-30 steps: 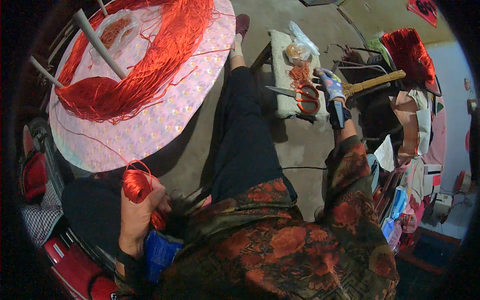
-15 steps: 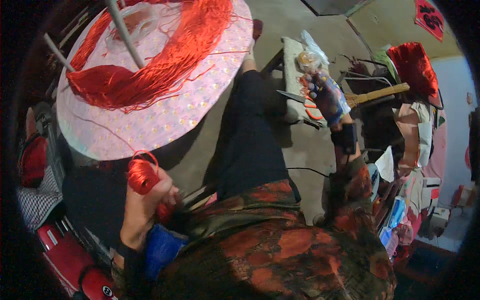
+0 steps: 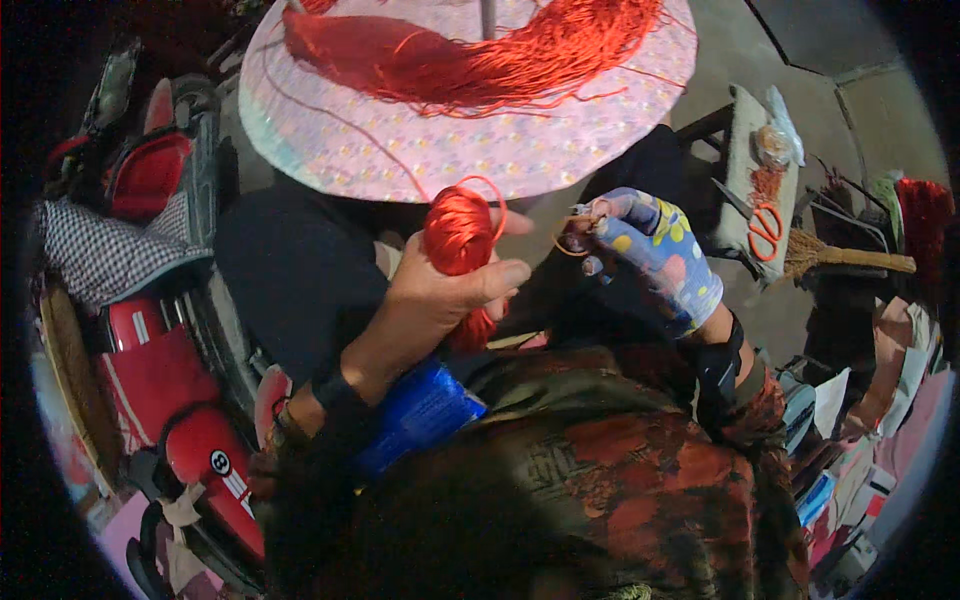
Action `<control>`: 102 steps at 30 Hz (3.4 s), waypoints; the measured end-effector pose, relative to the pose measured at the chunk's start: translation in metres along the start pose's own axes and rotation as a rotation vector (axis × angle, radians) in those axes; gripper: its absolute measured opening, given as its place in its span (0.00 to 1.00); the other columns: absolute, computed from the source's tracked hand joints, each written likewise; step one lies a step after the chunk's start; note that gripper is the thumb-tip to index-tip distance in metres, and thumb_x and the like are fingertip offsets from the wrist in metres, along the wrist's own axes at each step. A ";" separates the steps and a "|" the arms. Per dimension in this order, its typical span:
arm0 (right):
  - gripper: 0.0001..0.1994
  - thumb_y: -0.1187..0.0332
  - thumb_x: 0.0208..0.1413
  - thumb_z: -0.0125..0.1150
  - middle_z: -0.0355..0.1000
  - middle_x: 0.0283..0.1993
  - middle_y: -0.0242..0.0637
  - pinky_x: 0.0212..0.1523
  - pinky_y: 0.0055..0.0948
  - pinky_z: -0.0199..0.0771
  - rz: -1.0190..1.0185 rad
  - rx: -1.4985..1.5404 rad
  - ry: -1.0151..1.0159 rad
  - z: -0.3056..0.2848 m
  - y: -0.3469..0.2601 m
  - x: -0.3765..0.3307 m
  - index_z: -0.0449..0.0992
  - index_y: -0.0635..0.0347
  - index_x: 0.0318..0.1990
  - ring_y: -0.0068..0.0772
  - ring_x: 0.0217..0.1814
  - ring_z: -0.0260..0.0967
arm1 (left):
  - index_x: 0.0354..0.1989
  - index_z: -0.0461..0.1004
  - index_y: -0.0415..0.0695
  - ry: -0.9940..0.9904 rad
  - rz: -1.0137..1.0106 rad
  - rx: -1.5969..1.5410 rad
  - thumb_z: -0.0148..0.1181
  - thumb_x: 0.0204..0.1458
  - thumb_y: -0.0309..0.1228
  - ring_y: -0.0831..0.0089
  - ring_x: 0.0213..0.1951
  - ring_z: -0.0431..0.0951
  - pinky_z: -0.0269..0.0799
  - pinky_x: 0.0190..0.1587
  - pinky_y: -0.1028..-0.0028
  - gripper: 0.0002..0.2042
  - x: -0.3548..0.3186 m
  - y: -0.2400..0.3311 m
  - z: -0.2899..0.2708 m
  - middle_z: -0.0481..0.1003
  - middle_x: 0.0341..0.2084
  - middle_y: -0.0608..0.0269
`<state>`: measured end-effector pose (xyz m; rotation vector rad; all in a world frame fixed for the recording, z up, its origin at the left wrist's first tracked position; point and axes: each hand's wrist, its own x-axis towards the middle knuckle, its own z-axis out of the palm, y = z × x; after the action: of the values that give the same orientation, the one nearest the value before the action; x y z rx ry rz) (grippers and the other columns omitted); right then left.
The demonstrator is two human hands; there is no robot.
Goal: Winding red decorative thread onto a blue plastic container.
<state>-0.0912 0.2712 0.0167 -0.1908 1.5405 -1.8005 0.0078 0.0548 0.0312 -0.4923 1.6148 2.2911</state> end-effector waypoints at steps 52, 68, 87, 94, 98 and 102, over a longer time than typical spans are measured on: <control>0.34 0.67 0.41 0.75 0.72 0.54 0.39 0.52 0.30 0.71 -0.162 -0.617 -0.301 0.025 -0.012 0.029 0.67 0.65 0.58 0.29 0.53 0.70 | 0.32 0.72 0.39 -0.120 -0.163 0.044 0.62 0.54 0.31 0.81 0.18 0.72 0.68 0.22 0.78 0.08 -0.007 -0.010 -0.009 0.73 0.18 0.65; 0.23 0.79 0.46 0.68 0.75 0.45 0.37 0.37 0.22 0.78 -0.145 0.059 0.008 0.066 0.030 0.014 0.71 0.65 0.52 0.24 0.42 0.74 | 0.54 0.66 0.34 0.061 0.103 -0.235 0.52 0.61 0.36 0.76 0.38 0.74 0.73 0.42 0.73 0.19 -0.002 -0.027 -0.019 0.74 0.39 0.61; 0.18 0.75 0.47 0.69 0.73 0.32 0.27 0.32 0.20 0.75 -0.018 -0.071 -0.032 0.071 0.039 0.012 0.73 0.61 0.47 0.15 0.32 0.69 | 0.56 0.65 0.37 -0.056 0.068 -0.356 0.52 0.61 0.34 0.76 0.38 0.74 0.77 0.38 0.73 0.18 0.001 -0.026 -0.016 0.73 0.43 0.57; 0.20 0.76 0.49 0.65 0.76 0.38 0.33 0.37 0.20 0.75 -0.101 0.070 0.075 0.056 0.047 0.022 0.72 0.62 0.51 0.20 0.38 0.72 | 0.54 0.68 0.36 -0.078 0.105 -0.316 0.53 0.60 0.33 0.74 0.41 0.75 0.74 0.45 0.73 0.17 0.001 -0.020 -0.013 0.74 0.43 0.57; 0.20 0.76 0.50 0.64 0.76 0.37 0.35 0.40 0.22 0.76 -0.158 -0.021 0.016 0.052 0.012 0.032 0.71 0.66 0.52 0.21 0.37 0.73 | 0.51 0.69 0.36 0.009 0.062 -0.056 0.56 0.59 0.31 0.75 0.39 0.76 0.74 0.43 0.74 0.15 -0.004 -0.023 -0.019 0.75 0.39 0.60; 0.22 0.75 0.47 0.67 0.76 0.36 0.35 0.39 0.22 0.76 -0.056 -0.144 -0.103 0.053 0.003 0.036 0.71 0.65 0.52 0.21 0.36 0.73 | 0.45 0.71 0.38 -0.053 -0.019 -0.139 0.59 0.57 0.31 0.80 0.30 0.75 0.73 0.36 0.77 0.12 -0.005 -0.008 -0.007 0.75 0.32 0.66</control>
<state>-0.0863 0.2076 0.0155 -0.3940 1.6058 -1.6956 0.0167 0.0511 0.0242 -0.4723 1.4277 2.3918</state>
